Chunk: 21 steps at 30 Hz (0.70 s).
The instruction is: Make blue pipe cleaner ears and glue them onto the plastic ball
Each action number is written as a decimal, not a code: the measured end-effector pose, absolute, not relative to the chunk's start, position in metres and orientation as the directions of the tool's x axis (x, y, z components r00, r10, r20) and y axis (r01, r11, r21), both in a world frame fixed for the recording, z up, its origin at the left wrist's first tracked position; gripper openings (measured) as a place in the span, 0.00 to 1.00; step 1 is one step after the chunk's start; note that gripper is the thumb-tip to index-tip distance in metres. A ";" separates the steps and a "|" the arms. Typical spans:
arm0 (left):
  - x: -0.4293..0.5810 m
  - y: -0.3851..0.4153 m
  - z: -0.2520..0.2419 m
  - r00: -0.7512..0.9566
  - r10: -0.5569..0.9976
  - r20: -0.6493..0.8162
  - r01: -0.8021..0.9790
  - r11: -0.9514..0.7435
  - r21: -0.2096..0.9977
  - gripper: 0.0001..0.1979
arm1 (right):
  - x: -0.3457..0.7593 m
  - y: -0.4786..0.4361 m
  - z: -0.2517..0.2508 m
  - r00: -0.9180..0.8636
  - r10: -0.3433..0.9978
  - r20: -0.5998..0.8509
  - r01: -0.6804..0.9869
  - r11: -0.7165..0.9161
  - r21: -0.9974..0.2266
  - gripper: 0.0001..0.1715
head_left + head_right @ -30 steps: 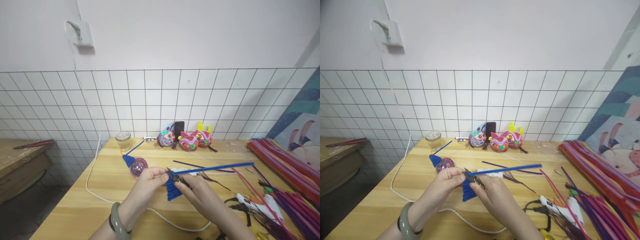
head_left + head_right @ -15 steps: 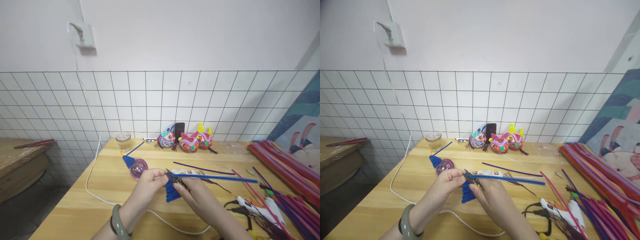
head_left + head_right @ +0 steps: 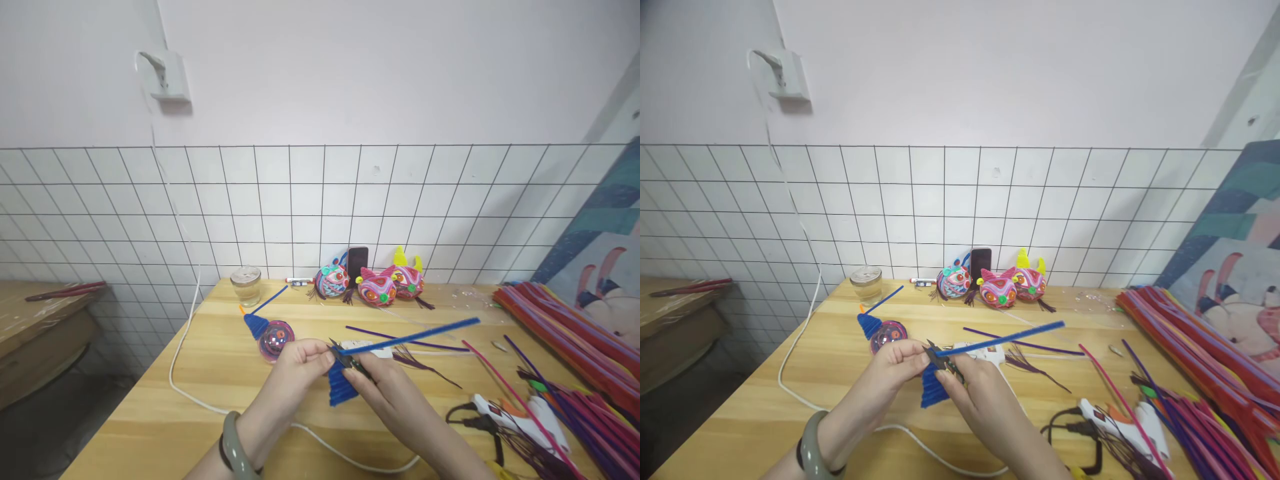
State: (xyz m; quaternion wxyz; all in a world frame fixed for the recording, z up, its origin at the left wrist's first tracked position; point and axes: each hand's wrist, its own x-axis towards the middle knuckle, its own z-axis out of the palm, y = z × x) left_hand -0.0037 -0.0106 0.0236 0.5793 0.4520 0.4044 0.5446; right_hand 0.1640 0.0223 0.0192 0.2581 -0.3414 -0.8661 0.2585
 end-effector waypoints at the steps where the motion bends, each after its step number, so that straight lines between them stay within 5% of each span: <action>1: -0.003 -0.010 0.023 0.073 0.997 0.017 -0.266 0.003 0.964 0.12 | 0.164 0.023 0.019 -0.639 0.726 0.254 0.460 0.626 -0.630 0.13; 12: -0.001 -0.011 0.022 0.082 0.997 -0.013 -0.271 0.035 0.962 0.14 | 0.165 0.023 0.023 -0.656 0.716 0.237 0.390 0.590 -0.707 0.16; 21: 0.001 -0.012 0.024 0.064 0.997 -0.035 -0.292 0.052 0.955 0.14 | 0.162 0.021 0.021 -0.620 0.749 0.233 0.467 0.591 -0.658 0.19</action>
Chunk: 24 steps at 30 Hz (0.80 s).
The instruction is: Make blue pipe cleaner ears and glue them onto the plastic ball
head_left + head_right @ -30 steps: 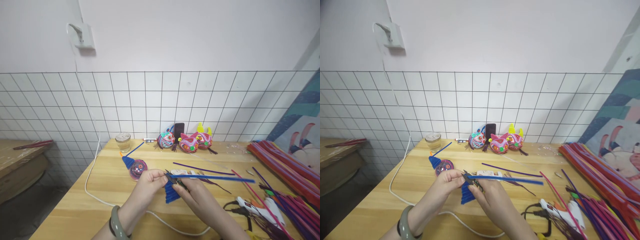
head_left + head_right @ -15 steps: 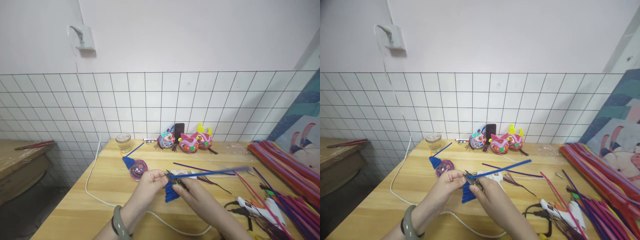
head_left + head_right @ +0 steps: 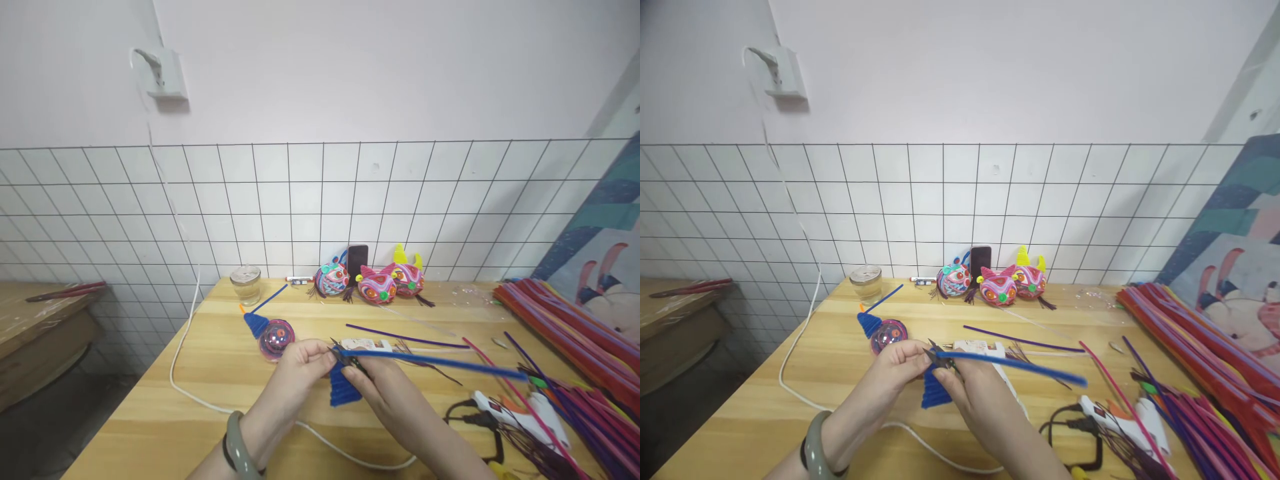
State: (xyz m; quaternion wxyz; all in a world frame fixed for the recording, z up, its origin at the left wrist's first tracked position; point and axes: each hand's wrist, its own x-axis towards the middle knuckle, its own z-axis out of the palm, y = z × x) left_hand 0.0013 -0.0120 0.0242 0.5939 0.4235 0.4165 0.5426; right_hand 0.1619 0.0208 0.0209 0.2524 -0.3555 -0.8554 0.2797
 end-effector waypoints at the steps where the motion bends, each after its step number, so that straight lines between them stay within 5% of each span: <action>1: 0.002 -0.012 0.025 0.062 0.998 -0.031 -0.294 0.048 0.955 0.14 | 0.161 0.021 0.021 -0.621 0.748 0.236 0.468 0.595 -0.654 0.19; 24: 0.003 -0.011 0.022 0.068 0.998 -0.012 -0.307 0.033 0.951 0.13 | 0.155 0.021 0.005 -0.547 0.770 0.329 0.577 0.631 -0.519 0.19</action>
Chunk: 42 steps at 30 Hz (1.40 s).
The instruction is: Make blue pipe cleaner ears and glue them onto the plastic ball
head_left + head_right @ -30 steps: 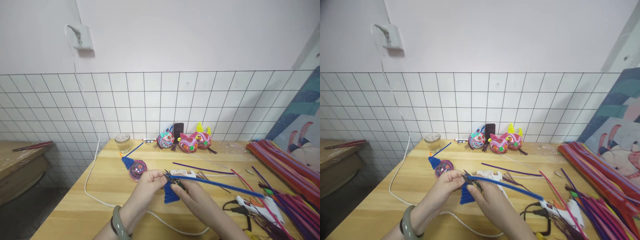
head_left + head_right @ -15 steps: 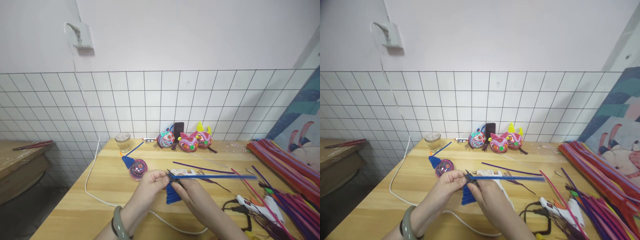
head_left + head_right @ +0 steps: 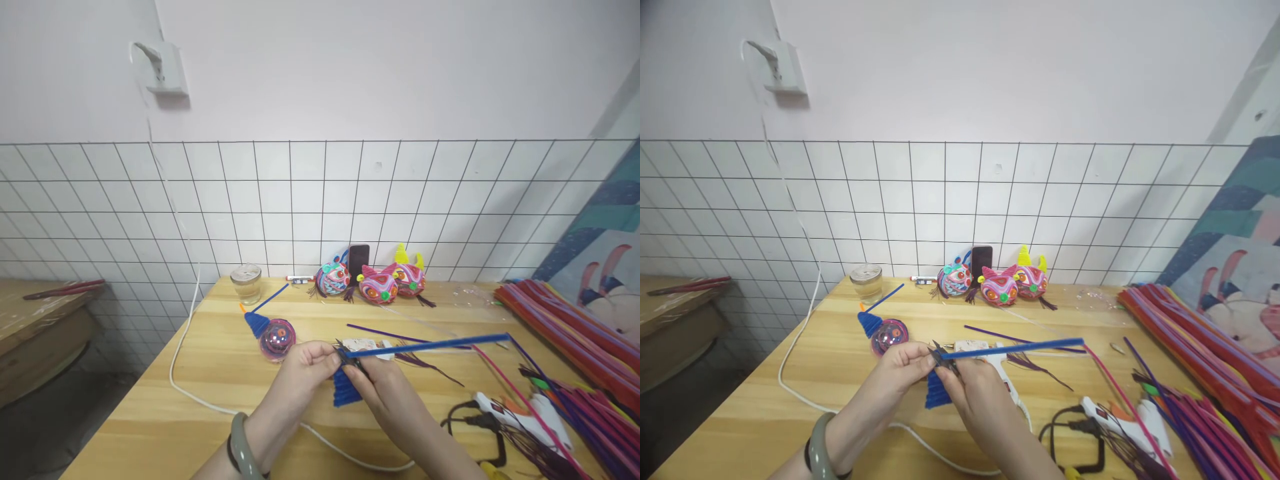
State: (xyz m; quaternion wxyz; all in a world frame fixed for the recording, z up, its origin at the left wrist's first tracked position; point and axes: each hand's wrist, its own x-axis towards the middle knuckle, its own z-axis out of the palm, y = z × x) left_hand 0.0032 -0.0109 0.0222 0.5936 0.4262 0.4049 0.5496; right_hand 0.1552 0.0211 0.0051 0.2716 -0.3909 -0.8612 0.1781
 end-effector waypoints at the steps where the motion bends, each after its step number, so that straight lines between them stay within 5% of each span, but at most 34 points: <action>1: 0.003 -0.010 0.022 0.068 0.998 -0.013 -0.309 0.033 0.951 0.13 | 0.155 0.021 0.005 -0.543 0.771 0.333 0.582 0.631 -0.512 0.20; 31: 0.001 -0.001 0.002 0.073 0.995 -0.061 -0.325 0.082 0.942 0.14 | 0.152 0.027 -0.014 -0.515 0.755 0.406 0.568 0.656 -0.498 0.16; 42: 0.002 -0.004 0.012 0.042 0.998 -0.045 -0.271 0.055 0.961 0.15 | 0.151 0.026 -0.010 -0.532 0.788 0.309 0.571 0.604 -0.557 0.16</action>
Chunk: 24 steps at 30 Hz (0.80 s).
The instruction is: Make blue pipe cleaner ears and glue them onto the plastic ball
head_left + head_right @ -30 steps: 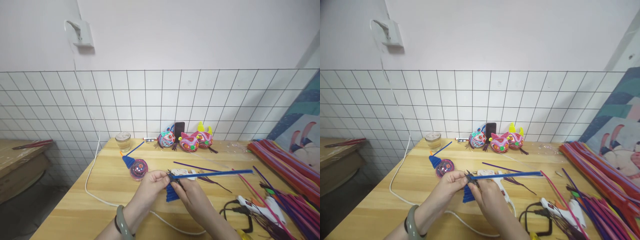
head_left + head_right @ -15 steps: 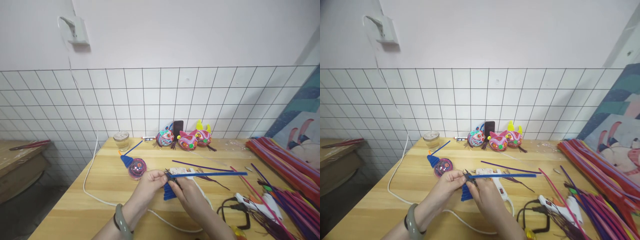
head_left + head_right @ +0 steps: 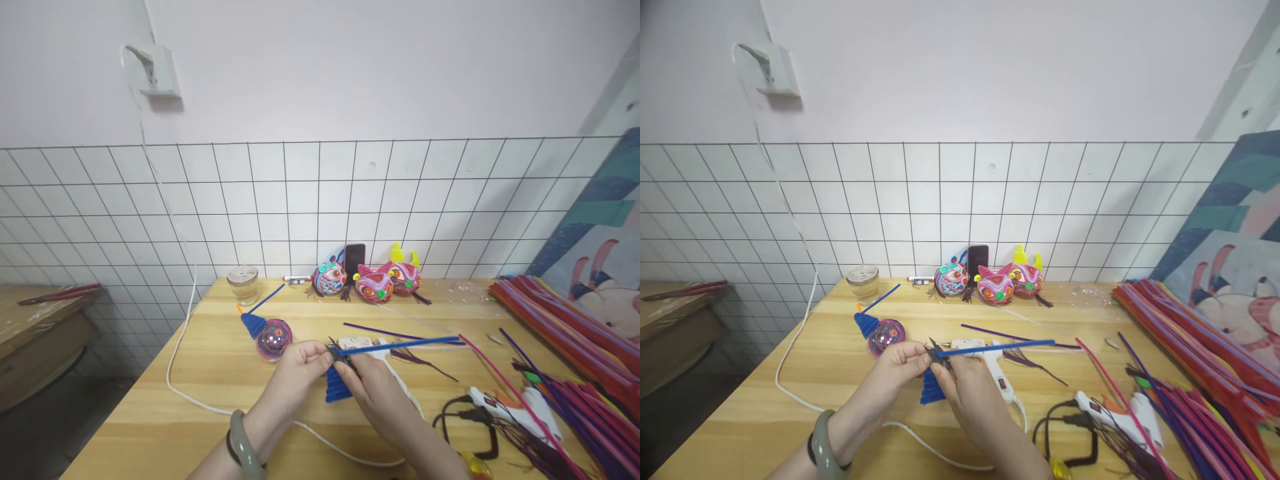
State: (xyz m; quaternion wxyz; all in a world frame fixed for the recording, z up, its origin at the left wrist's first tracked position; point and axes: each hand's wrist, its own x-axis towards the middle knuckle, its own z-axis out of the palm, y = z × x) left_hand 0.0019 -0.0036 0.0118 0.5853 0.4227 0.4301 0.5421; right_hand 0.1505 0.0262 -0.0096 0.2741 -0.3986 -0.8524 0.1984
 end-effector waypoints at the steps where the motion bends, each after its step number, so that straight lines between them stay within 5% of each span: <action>1: 0.002 -0.004 0.013 0.042 0.998 -0.043 -0.271 0.053 0.961 0.15 | 0.150 0.026 -0.008 -0.530 0.792 0.303 0.572 0.598 -0.562 0.16; 24: 0.003 -0.004 0.010 0.075 0.997 -0.028 -0.289 0.048 0.956 0.15 | 0.152 0.023 -0.002 -0.530 0.785 0.321 0.589 0.613 -0.526 0.14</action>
